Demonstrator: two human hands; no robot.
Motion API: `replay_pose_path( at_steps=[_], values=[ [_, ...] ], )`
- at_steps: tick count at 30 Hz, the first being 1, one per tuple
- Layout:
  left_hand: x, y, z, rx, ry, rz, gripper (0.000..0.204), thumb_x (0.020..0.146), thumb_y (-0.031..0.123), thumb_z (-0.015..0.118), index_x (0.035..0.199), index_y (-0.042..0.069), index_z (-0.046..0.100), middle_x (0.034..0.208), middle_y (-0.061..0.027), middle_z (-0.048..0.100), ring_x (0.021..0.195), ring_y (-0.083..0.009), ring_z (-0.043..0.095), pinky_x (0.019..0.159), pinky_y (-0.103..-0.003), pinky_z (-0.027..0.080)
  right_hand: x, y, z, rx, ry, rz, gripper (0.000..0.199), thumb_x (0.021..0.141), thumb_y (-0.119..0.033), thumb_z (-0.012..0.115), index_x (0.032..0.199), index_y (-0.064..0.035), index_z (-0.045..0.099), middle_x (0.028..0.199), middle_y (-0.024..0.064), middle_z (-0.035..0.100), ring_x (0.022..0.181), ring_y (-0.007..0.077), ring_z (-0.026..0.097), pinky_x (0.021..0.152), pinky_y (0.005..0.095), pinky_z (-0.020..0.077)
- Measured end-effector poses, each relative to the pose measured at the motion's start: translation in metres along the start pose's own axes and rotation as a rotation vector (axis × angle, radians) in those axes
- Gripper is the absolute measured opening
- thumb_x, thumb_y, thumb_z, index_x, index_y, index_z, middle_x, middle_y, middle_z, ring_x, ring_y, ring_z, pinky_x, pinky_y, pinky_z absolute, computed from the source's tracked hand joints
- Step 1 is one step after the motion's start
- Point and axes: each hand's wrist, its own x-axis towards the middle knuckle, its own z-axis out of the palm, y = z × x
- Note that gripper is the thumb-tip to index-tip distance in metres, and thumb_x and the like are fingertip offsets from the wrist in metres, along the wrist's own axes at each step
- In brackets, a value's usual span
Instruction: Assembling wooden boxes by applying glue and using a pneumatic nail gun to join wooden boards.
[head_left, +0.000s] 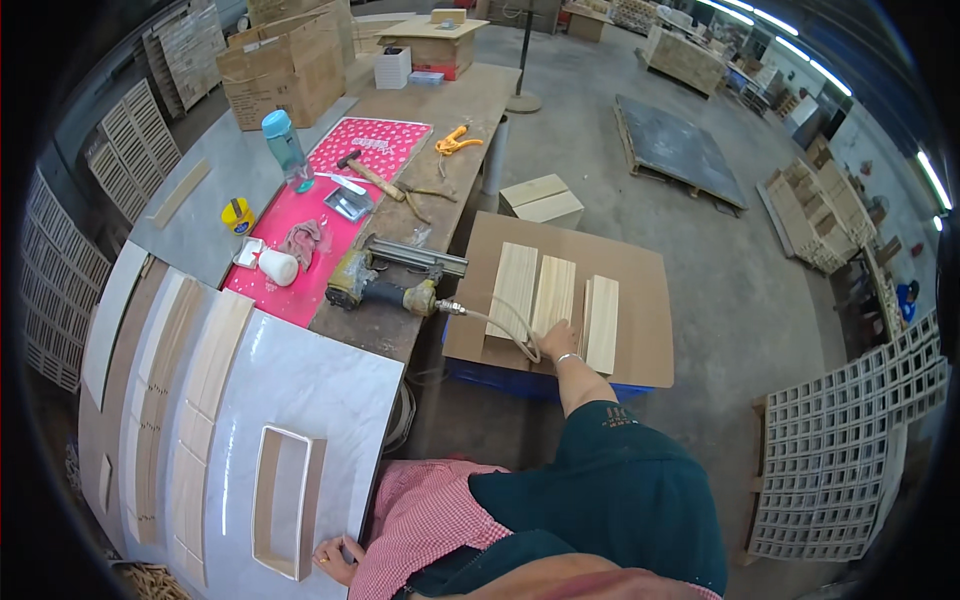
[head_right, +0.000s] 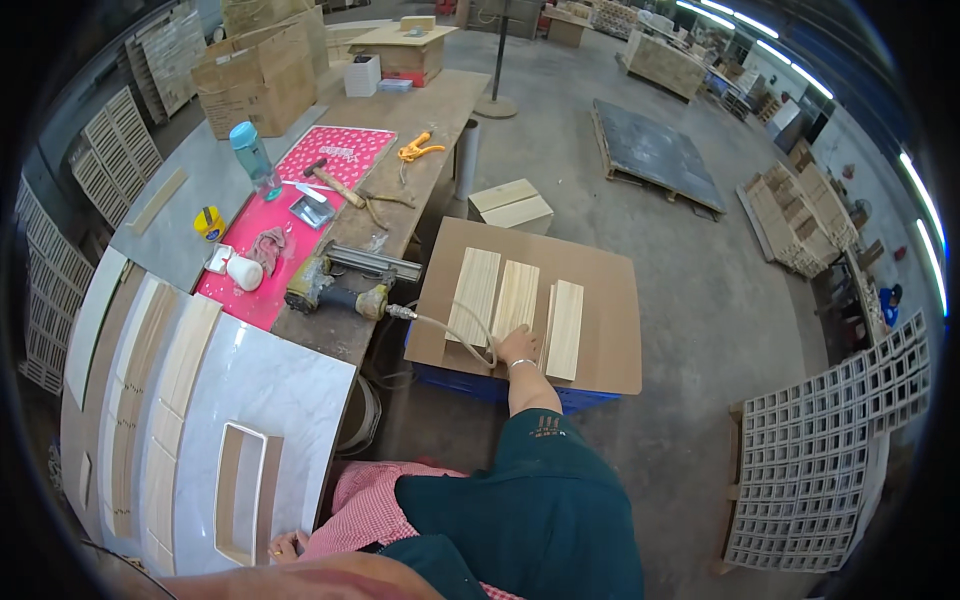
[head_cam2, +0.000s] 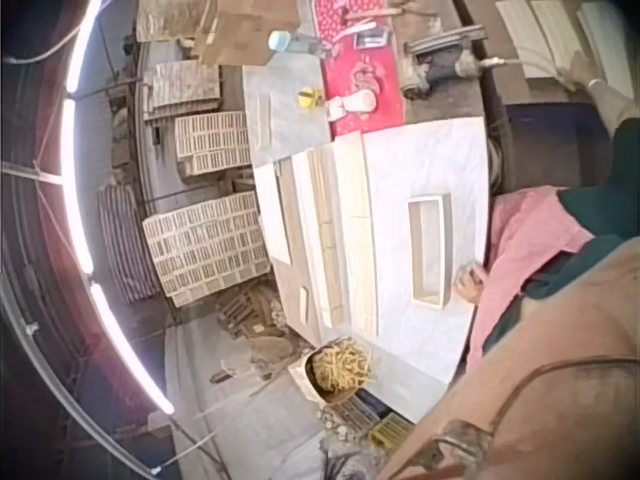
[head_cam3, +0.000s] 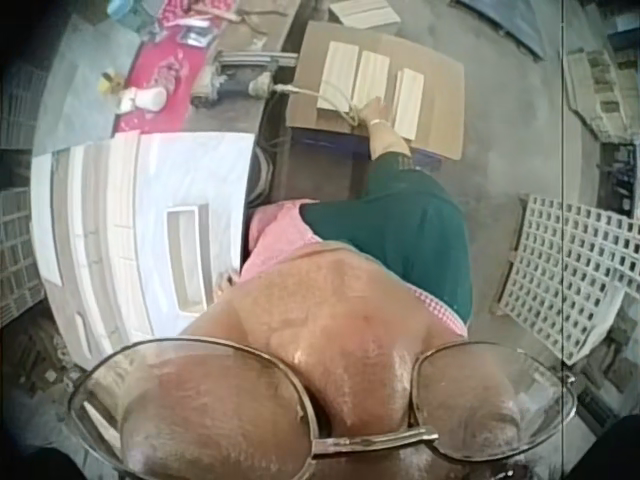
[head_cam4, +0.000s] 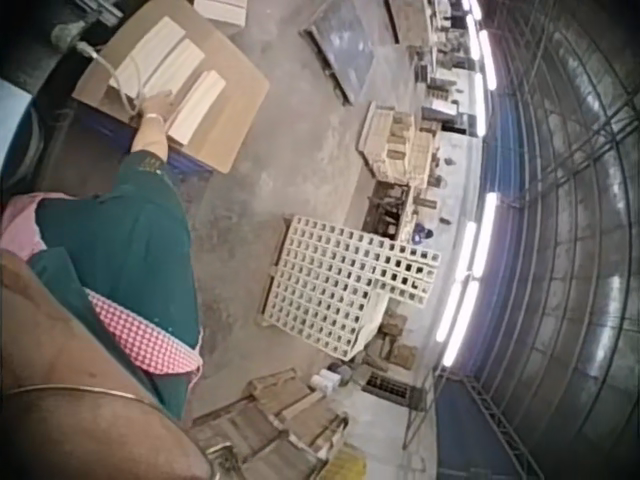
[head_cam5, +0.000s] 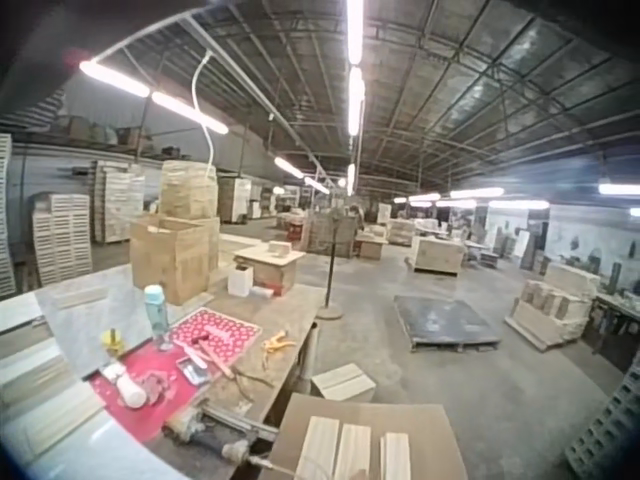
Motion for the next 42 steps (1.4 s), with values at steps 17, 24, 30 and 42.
replay_pose_path(
  at_steps=[17,24,30,42],
  values=[
    [0.002,0.020,-0.018,-0.089,-0.011,-0.088,0.005,0.085,0.002,0.063,0.086,0.000,0.058,0.094,-0.0134,0.051,0.089,-0.0304,0.047,0.082,-0.040,0.041,0.001,0.011,0.014,-0.193,-0.057,-0.090,0.099,0.070,-0.061,0.078,0.133,0.0071,0.045,0.131,0.0308,0.051,0.120,0.0454,0.056,0.103,0.0482,0.0473],
    [0.005,0.026,-0.017,-0.119,-0.022,-0.105,0.006,0.086,0.002,0.061,0.085,-0.001,0.057,0.092,-0.0135,0.051,0.088,-0.0302,0.047,0.081,-0.040,0.041,-0.015,0.015,-0.014,-0.077,-0.119,-0.021,0.096,0.068,-0.045,0.083,0.135,0.0088,0.040,0.135,0.0322,0.046,0.120,0.0471,0.052,0.103,0.0504,0.0472],
    [-0.009,0.004,-0.014,-0.125,-0.017,-0.087,0.005,0.086,-0.001,0.062,0.087,-0.002,0.057,0.091,-0.0144,0.052,0.085,-0.0299,0.047,0.080,-0.039,0.041,-0.014,0.023,-0.052,0.029,0.116,-0.029,0.093,0.067,-0.037,0.082,0.136,0.0080,0.039,0.132,0.0328,0.046,0.116,0.0472,0.052,0.105,0.0491,0.0449],
    [0.014,0.060,-0.075,-0.201,0.077,-0.174,0.025,0.094,0.002,0.055,0.118,-0.001,0.063,0.114,-0.0199,0.061,0.109,-0.0328,0.059,0.097,-0.039,0.046,-0.179,-0.139,-0.162,0.453,0.236,-1.364,0.095,0.064,-0.019,0.077,0.148,0.0025,0.039,0.145,0.0230,0.048,0.131,0.0371,0.050,0.110,0.0422,0.0412]
  ],
)
